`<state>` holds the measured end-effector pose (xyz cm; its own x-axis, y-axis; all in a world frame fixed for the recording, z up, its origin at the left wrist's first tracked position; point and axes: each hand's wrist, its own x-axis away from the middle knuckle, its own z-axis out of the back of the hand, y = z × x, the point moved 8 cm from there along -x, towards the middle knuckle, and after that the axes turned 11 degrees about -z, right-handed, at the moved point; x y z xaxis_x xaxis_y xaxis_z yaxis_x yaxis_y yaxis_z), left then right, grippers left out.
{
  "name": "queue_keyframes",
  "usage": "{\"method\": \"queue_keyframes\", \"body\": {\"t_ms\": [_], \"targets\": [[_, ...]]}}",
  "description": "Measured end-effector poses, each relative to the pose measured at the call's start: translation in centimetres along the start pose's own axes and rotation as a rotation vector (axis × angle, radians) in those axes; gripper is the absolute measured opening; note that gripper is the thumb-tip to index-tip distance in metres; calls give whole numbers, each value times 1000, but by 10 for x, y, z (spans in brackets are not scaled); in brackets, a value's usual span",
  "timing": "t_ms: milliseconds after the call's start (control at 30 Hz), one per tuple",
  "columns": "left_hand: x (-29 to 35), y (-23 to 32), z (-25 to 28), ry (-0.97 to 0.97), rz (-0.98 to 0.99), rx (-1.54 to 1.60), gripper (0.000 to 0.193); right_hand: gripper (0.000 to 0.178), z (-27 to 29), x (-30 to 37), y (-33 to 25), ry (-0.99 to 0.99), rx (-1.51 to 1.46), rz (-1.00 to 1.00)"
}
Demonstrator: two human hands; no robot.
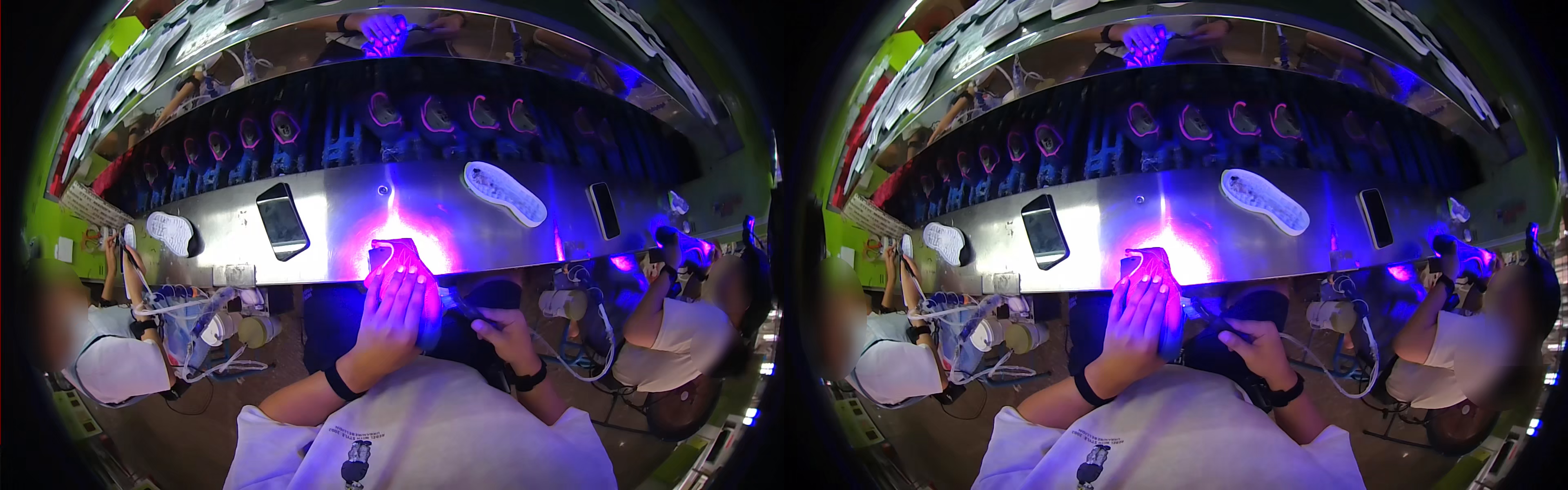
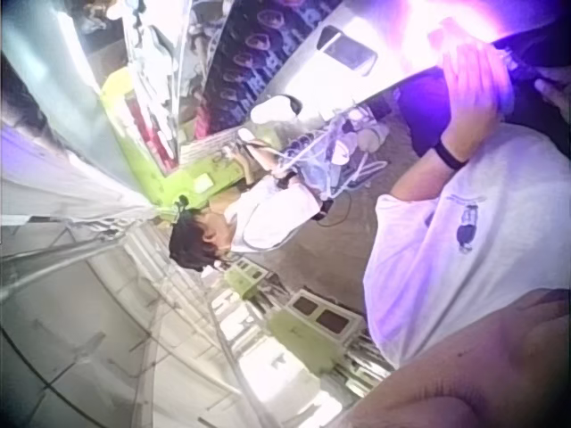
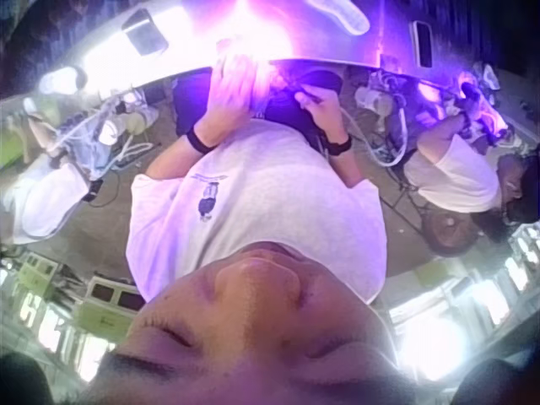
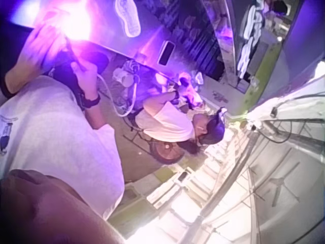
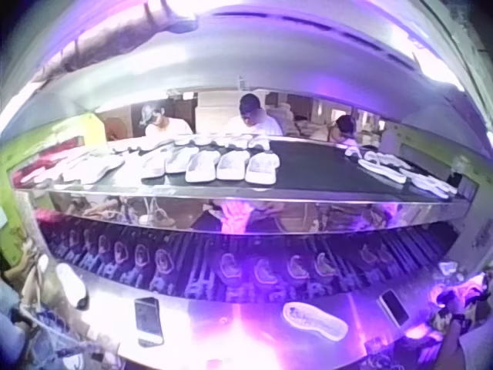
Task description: Assembling and finishing shoe components on a production line using a handheld heat tool.
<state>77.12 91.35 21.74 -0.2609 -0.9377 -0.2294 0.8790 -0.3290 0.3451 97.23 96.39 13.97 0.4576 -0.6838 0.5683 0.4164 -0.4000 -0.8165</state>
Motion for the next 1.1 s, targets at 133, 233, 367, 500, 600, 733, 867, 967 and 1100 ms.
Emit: {"method": "queue_keyframes", "body": {"t_ms": [133, 233, 367, 500, 600, 733, 867, 967, 1100], "targets": [[-20, 7, 6, -43, 29, -27, 71, 35, 2, 9, 7, -19, -87, -52], [-36, 11, 8, -7, 28, -74, 74, 35, 3, 20, 14, -44, -188, -74], [-53, 12, 5, 38, 45, -76, 72, 34, 4, 32, 13, -17, -253, -90], [-73, 9, 3, 35, 85, -72, 71, 31, 14, 40, 7, 90, -289, -101], [-86, 5, 2, 52, 118, -38, 72, 30, 26, 41, 2, 225, -196, -91], [-97, -7, 1, 104, 131, 20, 80, 29, 52, 37, -45, 406, 141, 118], [-99, -27, 1, 186, 138, 88, 81, 26, 62, 16, -84, 373, 284, 197], [-101, -46, 1, 167, 169, 144, 84, 28, 60, -3, -102, 373, 397, 240], [-102, -62, 1, 3, 187, 208, 96, 29, 57, -23, -102, 457, 382, 357]]}}
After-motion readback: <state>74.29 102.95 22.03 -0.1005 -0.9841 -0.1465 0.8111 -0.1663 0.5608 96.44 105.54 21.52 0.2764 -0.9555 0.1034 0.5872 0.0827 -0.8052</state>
